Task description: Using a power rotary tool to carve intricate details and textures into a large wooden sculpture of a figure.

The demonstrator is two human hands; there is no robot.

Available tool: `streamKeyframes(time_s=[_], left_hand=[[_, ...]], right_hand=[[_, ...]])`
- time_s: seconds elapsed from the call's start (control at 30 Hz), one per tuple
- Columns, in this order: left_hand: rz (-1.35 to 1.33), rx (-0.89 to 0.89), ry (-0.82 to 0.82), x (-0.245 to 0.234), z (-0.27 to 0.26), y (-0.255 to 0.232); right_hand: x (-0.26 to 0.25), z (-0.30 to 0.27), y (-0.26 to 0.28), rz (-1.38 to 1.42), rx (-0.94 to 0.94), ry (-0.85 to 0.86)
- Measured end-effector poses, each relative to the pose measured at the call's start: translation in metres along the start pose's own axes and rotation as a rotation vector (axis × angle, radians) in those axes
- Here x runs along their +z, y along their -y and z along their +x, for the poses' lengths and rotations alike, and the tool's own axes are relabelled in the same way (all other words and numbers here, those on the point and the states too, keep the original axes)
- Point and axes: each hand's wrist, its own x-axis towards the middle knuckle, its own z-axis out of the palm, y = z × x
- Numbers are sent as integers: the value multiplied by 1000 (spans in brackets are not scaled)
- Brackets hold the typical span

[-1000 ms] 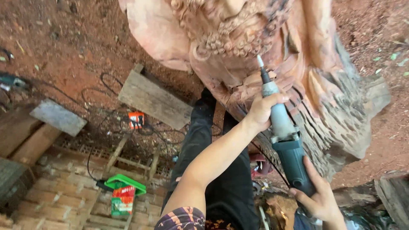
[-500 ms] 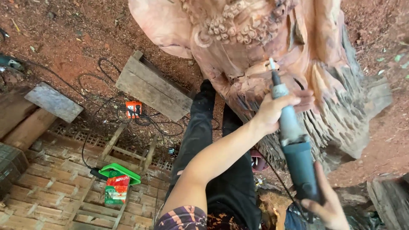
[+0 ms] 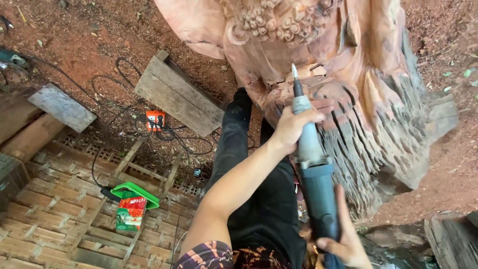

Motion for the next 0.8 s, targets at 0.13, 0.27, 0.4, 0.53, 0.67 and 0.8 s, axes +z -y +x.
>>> streamKeyframes(time_s=[0.13, 0.27, 0.4, 0.53, 0.67, 0.8], left_hand=[[158, -83, -46, -7, -9, -16], [134, -160, -21, -12, -13, -40], [418, -104, -54, -22, -11, -70], [374, -162, -20, -33, -8, -90], [391, -170, 55, -38, -8, -114], [399, -233, 106, -42, 8, -126]], right_hand=[[43, 20, -9, 160, -40, 96], [70, 24, -31, 220, -96, -11], [86, 33, -34, 159, -46, -128], [128, 54, -43, 192, -168, -155], [159, 65, -50, 153, -200, -219], [179, 83, -46, 177, -169, -320]])
